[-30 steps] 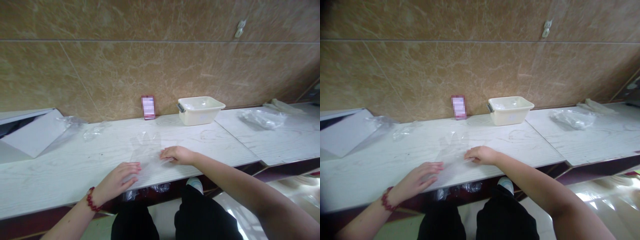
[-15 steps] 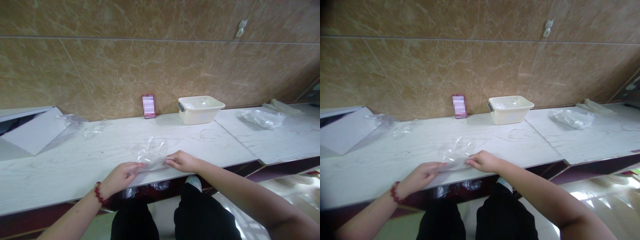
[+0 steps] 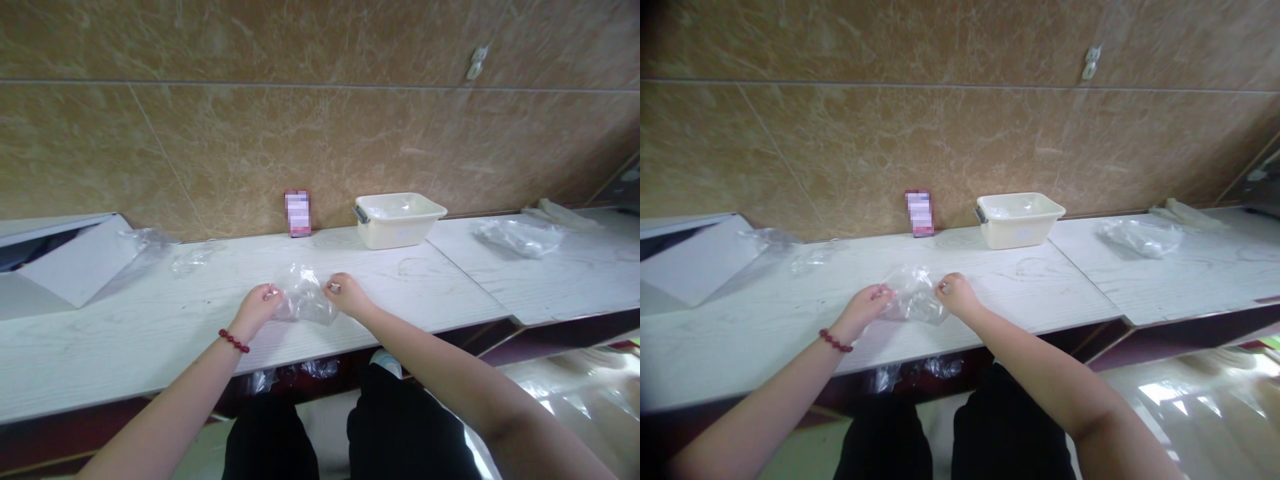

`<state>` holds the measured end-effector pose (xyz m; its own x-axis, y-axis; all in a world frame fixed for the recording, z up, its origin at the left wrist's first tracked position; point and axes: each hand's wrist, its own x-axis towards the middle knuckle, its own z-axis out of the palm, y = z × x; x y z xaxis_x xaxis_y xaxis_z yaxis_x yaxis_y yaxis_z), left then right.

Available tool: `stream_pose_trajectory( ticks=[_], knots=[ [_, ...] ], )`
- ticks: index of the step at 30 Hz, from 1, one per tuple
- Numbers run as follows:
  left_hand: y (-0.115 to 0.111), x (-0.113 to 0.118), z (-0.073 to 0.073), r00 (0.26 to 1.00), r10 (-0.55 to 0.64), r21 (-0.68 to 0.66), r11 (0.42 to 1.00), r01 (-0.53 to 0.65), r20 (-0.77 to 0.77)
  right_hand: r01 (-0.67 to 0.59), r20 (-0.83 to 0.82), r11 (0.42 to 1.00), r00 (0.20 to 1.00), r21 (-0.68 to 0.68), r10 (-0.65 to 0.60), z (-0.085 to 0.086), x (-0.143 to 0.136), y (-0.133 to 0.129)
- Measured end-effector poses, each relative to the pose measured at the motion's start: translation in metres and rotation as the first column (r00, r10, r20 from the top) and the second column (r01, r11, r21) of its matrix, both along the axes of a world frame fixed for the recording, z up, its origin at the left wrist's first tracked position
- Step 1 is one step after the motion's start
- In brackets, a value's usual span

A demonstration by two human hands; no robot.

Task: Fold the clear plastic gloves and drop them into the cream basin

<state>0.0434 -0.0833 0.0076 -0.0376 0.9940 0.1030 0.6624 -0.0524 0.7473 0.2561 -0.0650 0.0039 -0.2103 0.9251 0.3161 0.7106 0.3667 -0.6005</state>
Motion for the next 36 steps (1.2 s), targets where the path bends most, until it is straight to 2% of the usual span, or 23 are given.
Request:
stream_pose_trajectory(
  ticks=[4, 7, 15, 21, 26, 30, 33, 36],
  knots=[
    [0.013, 0.003, -0.005, 0.989, 0.118, -0.094, 0.989, -0.110, 0.084, 0.081, -0.061, 0.994, 0.994, -0.075, -0.086, -0.001, -0.003, 0.011],
    [0.020, 0.004, -0.001, 0.987, 0.137, -0.109, 0.986, -0.127, 0.084, 0.112, -0.078, 0.985, 0.989, -0.132, -0.123, -0.001, -0.004, 0.019],
    [0.032, 0.005, 0.007, 0.996, 0.072, -0.172, 0.983, -0.061, 0.061, 0.178, -0.050, 0.959, 0.980, -0.222, -0.193, 0.000, -0.007, 0.030],
    [0.044, 0.002, 0.012, 0.976, 0.003, -0.265, 0.963, 0.055, 0.216, 0.183, -0.060, 0.966, 0.979, -0.184, -0.197, -0.003, -0.006, 0.036],
    [0.054, 0.000, 0.014, 0.961, 0.002, -0.265, 0.961, 0.075, 0.277, 0.181, -0.058, 0.967, 0.979, -0.178, -0.193, -0.007, -0.003, 0.041],
    [0.059, 0.001, 0.008, 0.947, -0.012, -0.206, 0.975, 0.082, 0.321, 0.180, -0.068, 0.971, 0.979, -0.160, -0.192, -0.008, -0.001, 0.042],
    [0.063, 0.001, 0.001, 0.964, -0.103, -0.123, 0.983, 0.137, 0.245, 0.178, -0.062, 0.976, 0.981, -0.126, -0.186, -0.008, -0.002, 0.042],
    [0.064, 0.000, -0.001, 0.974, -0.169, -0.101, 0.978, 0.185, 0.148, 0.159, -0.066, 0.979, 0.984, -0.125, -0.168, -0.007, -0.005, 0.046]
  ],
)
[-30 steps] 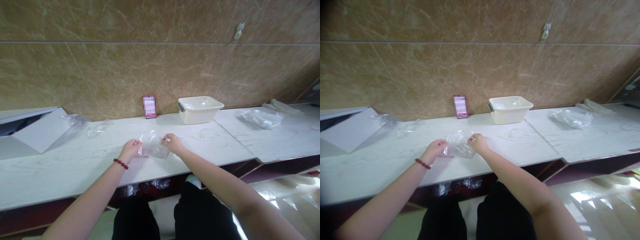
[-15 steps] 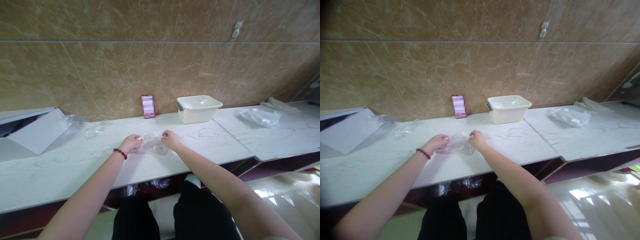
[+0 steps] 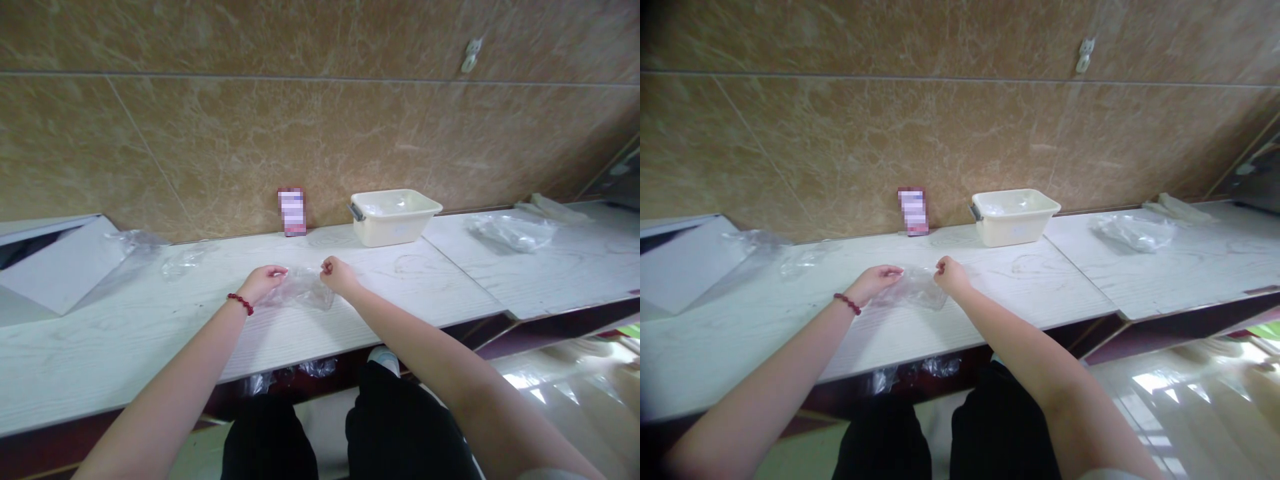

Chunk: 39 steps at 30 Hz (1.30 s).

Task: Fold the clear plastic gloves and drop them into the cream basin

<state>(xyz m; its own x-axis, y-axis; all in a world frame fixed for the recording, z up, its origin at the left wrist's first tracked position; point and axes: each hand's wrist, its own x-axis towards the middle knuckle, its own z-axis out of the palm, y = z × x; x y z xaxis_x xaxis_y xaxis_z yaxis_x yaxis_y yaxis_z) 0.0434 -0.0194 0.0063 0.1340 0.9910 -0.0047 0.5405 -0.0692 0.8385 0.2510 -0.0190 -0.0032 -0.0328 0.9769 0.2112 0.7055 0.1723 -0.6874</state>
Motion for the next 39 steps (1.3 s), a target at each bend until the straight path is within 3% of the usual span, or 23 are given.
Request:
stream_pose_trajectory(
  ticks=[4, 7, 12, 16, 21, 26, 32, 36, 39],
  knots=[
    [-0.003, -0.003, 0.004, 0.999, -0.031, 0.019, 0.999, 0.032, -0.030, -0.033, -0.015, 0.999, 0.999, 0.017, 0.033, 0.001, -0.005, 0.008],
    [-0.009, -0.005, 0.008, 0.996, -0.071, 0.051, 0.996, 0.068, 0.046, -0.052, -0.041, 0.998, 0.998, 0.029, 0.054, 0.003, -0.006, 0.011],
    [-0.024, -0.008, 0.015, 0.923, -0.313, 0.009, 0.948, 0.319, 0.225, -0.040, -0.111, 0.999, 0.993, 0.027, 0.043, 0.003, -0.004, 0.006],
    [-0.033, -0.008, 0.018, 0.894, -0.434, 0.004, 0.900, 0.437, 0.111, -0.037, -0.162, 0.999, 0.986, 0.037, 0.043, -0.002, -0.004, 0.001],
    [-0.039, -0.003, 0.019, 0.887, -0.456, 0.046, 0.887, 0.460, -0.071, -0.030, -0.193, 0.999, 0.981, 0.032, 0.035, -0.006, -0.001, 0.001],
    [-0.047, -0.001, 0.019, 0.880, -0.475, -0.060, 0.878, 0.474, 0.004, -0.023, -0.214, 0.998, 0.976, 0.051, 0.034, -0.011, 0.002, 0.004],
    [-0.043, -0.005, 0.014, 0.904, -0.417, -0.101, 0.899, 0.426, 0.095, -0.016, -0.194, 0.999, 0.981, 0.051, 0.025, -0.015, 0.001, 0.006],
    [-0.034, -0.005, 0.015, 0.972, -0.201, -0.071, 0.975, 0.211, 0.125, -0.002, -0.144, 0.998, 0.990, 0.066, 0.012, -0.010, 0.001, 0.003],
    [-0.024, -0.003, 0.016, 0.986, -0.055, -0.059, 0.996, 0.065, 0.156, 0.002, -0.128, 0.998, 0.992, 0.068, 0.006, -0.010, 0.002, 0.003]
  ],
)
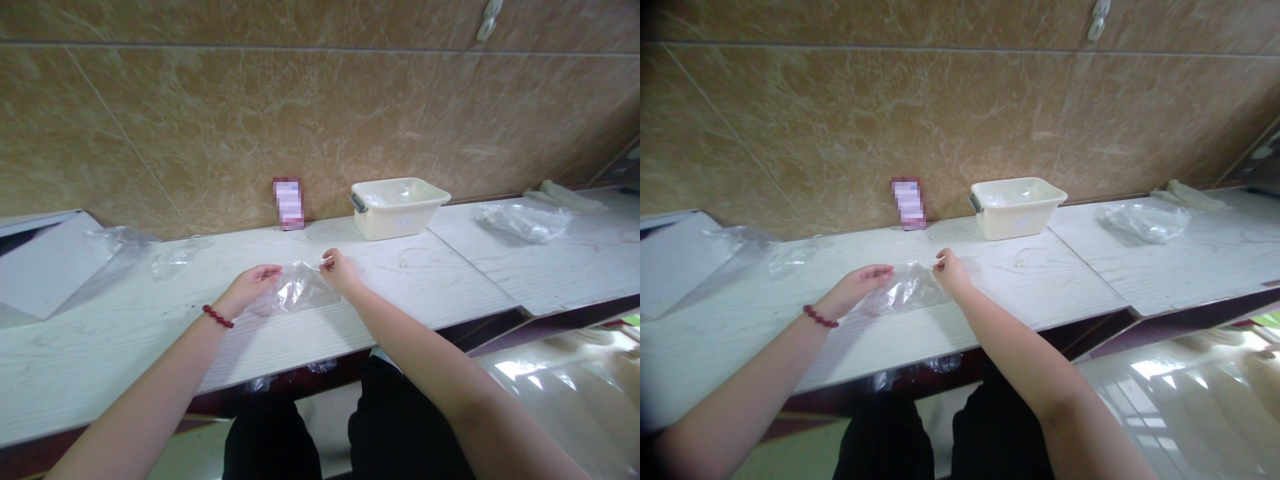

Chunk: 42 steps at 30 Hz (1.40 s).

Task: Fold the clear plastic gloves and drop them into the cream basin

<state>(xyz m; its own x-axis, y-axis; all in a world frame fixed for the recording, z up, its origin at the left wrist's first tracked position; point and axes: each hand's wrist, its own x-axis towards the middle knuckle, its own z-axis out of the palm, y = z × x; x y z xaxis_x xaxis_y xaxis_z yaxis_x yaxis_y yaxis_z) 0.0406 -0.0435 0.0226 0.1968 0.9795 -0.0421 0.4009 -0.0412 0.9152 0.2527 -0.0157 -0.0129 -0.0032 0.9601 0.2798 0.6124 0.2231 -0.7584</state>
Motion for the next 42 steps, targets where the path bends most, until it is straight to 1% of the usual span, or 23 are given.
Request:
stream_pose_trajectory(
  ticks=[3, 6, 8, 11, 14, 17, 20, 23, 25, 26, 28, 29, 31, 33, 35, 37, 39, 40, 42],
  knots=[
    [0.009, 0.003, -0.004, 0.998, 0.063, 0.021, 0.998, -0.063, 0.000, 0.009, 0.007, 1.000, 1.000, 0.016, -0.009, -0.003, 0.001, 0.002],
    [0.016, 0.007, -0.014, 0.992, 0.117, 0.016, 0.993, -0.117, -0.042, 0.016, -0.007, 1.000, 1.000, 0.008, -0.016, -0.005, 0.002, 0.006],
    [0.019, 0.009, -0.021, 0.987, 0.145, 0.041, 0.989, -0.142, -0.073, 0.025, -0.013, 1.000, 1.000, -0.001, -0.025, -0.005, 0.002, 0.008],
    [0.022, 0.010, -0.030, 0.985, 0.144, 0.121, 0.984, -0.133, -0.094, 0.042, -0.028, 0.999, 0.999, -0.006, -0.042, -0.003, 0.002, 0.010],
    [0.024, 0.009, -0.035, 0.990, 0.119, 0.134, 0.985, -0.108, -0.076, 0.048, -0.028, 0.999, 0.998, -0.002, -0.048, -0.001, 0.002, 0.010],
    [0.025, 0.008, -0.036, 0.992, 0.113, 0.104, 0.989, -0.107, -0.053, 0.029, 0.026, 0.999, 0.999, 0.026, -0.030, -0.002, 0.001, 0.009],
    [0.026, 0.008, -0.032, 0.992, 0.128, 0.048, 0.991, -0.127, -0.001, 0.003, 0.079, 1.000, 0.997, 0.027, -0.005, -0.003, 0.001, 0.007],
    [0.026, 0.008, -0.025, 0.982, 0.156, -0.065, 0.987, -0.150, 0.103, -0.008, 0.112, 1.000, 0.994, 0.010, 0.007, -0.003, 0.001, 0.006],
    [0.026, 0.007, -0.022, 0.975, 0.157, -0.130, 0.982, -0.137, 0.157, -0.012, 0.131, 1.000, 0.991, 0.005, 0.011, -0.003, 0.000, 0.005],
    [0.027, 0.007, -0.022, 0.974, 0.147, -0.137, 0.983, -0.124, 0.172, -0.013, 0.136, 1.000, 0.991, 0.004, 0.012, -0.002, 0.000, 0.005],
    [0.029, 0.006, -0.023, 0.978, 0.131, -0.085, 0.989, -0.119, 0.161, -0.018, 0.141, 1.000, 0.990, 0.009, 0.016, -0.002, -0.001, 0.005],
    [0.030, 0.005, -0.025, 0.983, 0.132, -0.038, 0.991, -0.128, 0.126, -0.020, 0.145, 1.000, 0.989, 0.013, 0.018, -0.002, -0.002, 0.005],
    [0.034, 0.003, -0.030, 0.990, 0.138, 0.056, 0.989, -0.139, 0.005, -0.018, 0.159, 1.000, 0.987, 0.022, 0.014, -0.001, -0.002, 0.005],
    [0.036, 0.001, -0.033, 0.984, 0.129, 0.117, 0.987, -0.114, -0.127, -0.006, 0.182, 1.000, 0.983, 0.029, 0.001, 0.001, -0.003, 0.004],
    [0.037, 0.001, -0.033, 0.960, 0.124, 0.192, 0.978, -0.076, -0.252, 0.013, 0.213, 0.999, 0.977, 0.031, -0.019, 0.002, -0.003, 0.003],
    [0.033, 0.003, -0.028, 0.908, 0.171, 0.348, 0.937, -0.030, -0.382, 0.032, 0.244, 0.999, 0.969, 0.028, -0.038, 0.003, -0.004, 0.003],
    [0.027, 0.009, -0.021, 0.841, 0.197, 0.486, 0.870, 0.087, -0.503, 0.048, 0.271, 0.999, 0.961, 0.024, -0.053, 0.003, -0.004, 0.002],
    [0.022, 0.012, -0.018, 0.812, 0.166, 0.502, 0.847, 0.173, -0.560, 0.054, 0.282, 0.998, 0.958, 0.023, -0.058, 0.003, -0.004, 0.002],
    [0.014, 0.019, -0.014, 0.743, 0.032, 0.426, 0.835, 0.348, -0.669, 0.063, 0.298, 0.998, 0.952, 0.023, -0.067, 0.002, -0.004, 0.003]
  ],
)
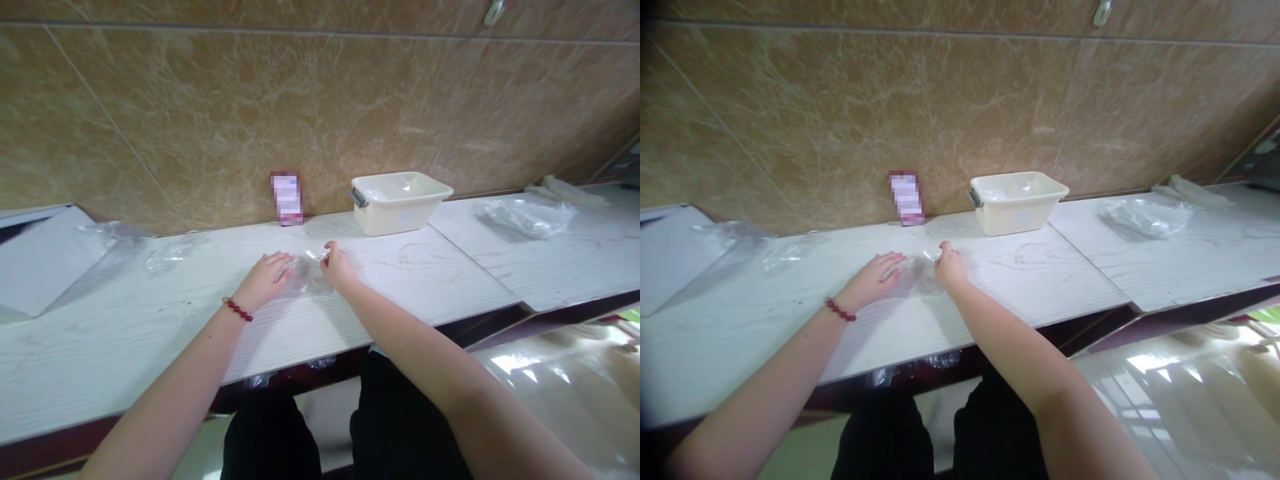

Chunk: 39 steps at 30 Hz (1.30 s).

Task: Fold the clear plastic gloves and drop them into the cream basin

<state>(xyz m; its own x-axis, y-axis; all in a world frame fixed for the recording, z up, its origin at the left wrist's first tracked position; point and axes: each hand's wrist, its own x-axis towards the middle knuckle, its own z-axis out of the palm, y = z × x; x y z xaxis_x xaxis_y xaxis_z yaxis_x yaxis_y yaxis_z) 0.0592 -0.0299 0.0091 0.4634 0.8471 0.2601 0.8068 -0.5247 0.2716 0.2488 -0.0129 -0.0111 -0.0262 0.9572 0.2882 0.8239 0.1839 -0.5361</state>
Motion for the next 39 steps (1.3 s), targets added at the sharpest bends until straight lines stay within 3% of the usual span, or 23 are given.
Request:
stream_pose_trajectory(
  ticks=[2, 5, 12, 15, 17, 20, 24, 29, 39],
  knots=[
    [-0.007, 0.005, 0.000, 0.991, -0.078, -0.081, 0.994, 0.070, -0.111, 0.007, 0.008, 1.000, 1.000, 0.005, -0.007, -0.001, 0.001, 0.001],
    [-0.013, 0.007, -0.007, 0.972, -0.095, -0.148, 0.987, 0.064, -0.214, 0.009, -0.003, 1.000, 1.000, 0.014, -0.009, -0.002, 0.002, 0.002],
    [-0.017, 0.004, -0.014, 0.961, -0.059, -0.150, 0.989, 0.019, -0.271, 0.011, -0.006, 1.000, 1.000, -0.011, -0.011, -0.003, 0.004, 0.004],
    [-0.018, 0.004, -0.014, 0.956, -0.051, -0.151, 0.988, 0.007, -0.289, 0.028, 0.032, 0.998, 0.999, 0.053, -0.029, 0.001, 0.005, 0.000],
    [-0.019, 0.004, -0.015, 0.956, -0.054, -0.145, 0.989, 0.012, -0.289, -0.007, 0.058, 0.987, 0.998, 0.162, -0.003, 0.005, 0.003, -0.005],
    [-0.018, 0.004, -0.017, 0.958, -0.058, -0.130, 0.991, 0.021, -0.281, -0.177, 0.103, 0.955, 0.982, 0.239, 0.156, 0.010, -0.008, -0.018],
    [-0.018, 0.005, -0.017, 0.956, -0.055, -0.129, 0.991, 0.018, -0.287, -0.312, 0.221, 0.944, 0.933, 0.108, 0.284, 0.008, -0.025, -0.031],
    [-0.018, 0.004, -0.017, 0.958, -0.040, -0.156, 0.988, -0.005, -0.283, -0.271, 0.334, 0.962, 0.903, -0.044, 0.270, -0.001, -0.025, -0.033],
    [-0.022, -0.009, -0.011, 0.943, 0.008, -0.229, 0.970, -0.088, -0.333, -0.215, 0.351, 0.968, 0.903, -0.126, 0.247, -0.001, -0.013, -0.032]
  ],
)
